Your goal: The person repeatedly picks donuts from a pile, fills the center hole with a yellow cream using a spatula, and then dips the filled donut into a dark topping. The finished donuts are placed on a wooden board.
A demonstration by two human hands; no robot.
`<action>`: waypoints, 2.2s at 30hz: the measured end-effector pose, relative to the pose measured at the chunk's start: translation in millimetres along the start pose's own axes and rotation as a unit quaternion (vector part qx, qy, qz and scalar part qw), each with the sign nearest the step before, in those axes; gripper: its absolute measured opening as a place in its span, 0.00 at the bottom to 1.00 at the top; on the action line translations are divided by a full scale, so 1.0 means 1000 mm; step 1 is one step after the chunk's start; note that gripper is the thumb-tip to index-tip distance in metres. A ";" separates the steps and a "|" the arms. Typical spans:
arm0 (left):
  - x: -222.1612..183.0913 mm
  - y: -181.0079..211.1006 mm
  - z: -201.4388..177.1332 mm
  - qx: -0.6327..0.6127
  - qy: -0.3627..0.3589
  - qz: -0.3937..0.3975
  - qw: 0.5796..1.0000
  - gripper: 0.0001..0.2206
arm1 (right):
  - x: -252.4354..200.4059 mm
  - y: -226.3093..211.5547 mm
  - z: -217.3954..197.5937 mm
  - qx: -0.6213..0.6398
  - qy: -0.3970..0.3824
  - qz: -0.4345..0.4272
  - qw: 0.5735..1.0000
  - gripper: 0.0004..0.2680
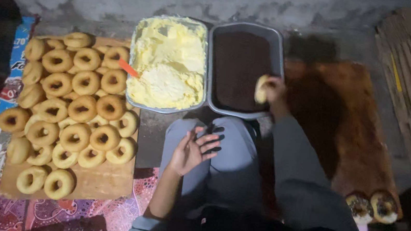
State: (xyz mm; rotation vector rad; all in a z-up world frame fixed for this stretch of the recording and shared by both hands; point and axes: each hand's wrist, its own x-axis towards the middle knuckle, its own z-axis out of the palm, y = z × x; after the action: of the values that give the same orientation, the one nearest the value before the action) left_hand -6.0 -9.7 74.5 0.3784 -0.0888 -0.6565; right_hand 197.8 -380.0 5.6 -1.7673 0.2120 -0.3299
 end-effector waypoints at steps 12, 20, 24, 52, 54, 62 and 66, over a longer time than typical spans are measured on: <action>0.012 0.005 -0.011 0.002 -0.004 -0.025 1.000 0.23 | -0.044 -0.080 -0.011 -0.084 -0.110 0.089 0.986 0.13; 0.007 0.008 -0.003 -0.018 -0.032 0.007 0.999 0.23 | -0.150 -0.022 -0.193 0.397 -0.044 0.171 0.901 0.16; -0.005 0.008 0.001 -0.020 -0.038 0.011 0.999 0.23 | -0.217 0.016 -0.258 0.309 0.088 0.185 0.929 0.19; -0.018 0.013 0.021 0.033 -0.027 0.046 0.998 0.24 | -0.356 -0.012 -0.201 -0.404 0.042 0.179 0.896 0.39; -0.015 0.012 0.020 0.031 -0.033 0.042 0.998 0.24 | -0.356 -0.011 -0.204 -0.394 0.068 0.131 0.907 0.39; -0.013 0.012 0.026 0.024 -0.030 0.046 0.998 0.24 | -0.332 -0.029 -0.187 -0.510 0.039 0.101 0.853 0.39; -0.018 0.012 0.036 0.019 -0.034 0.061 0.997 0.24 | -0.311 -0.044 -0.162 -0.513 0.045 0.060 0.855 0.38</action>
State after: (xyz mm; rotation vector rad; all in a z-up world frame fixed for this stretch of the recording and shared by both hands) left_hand -20.3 -1.2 112.9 0.3843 -0.1877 -0.5479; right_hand -151.1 -420.5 47.3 -2.7793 0.6541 -0.2088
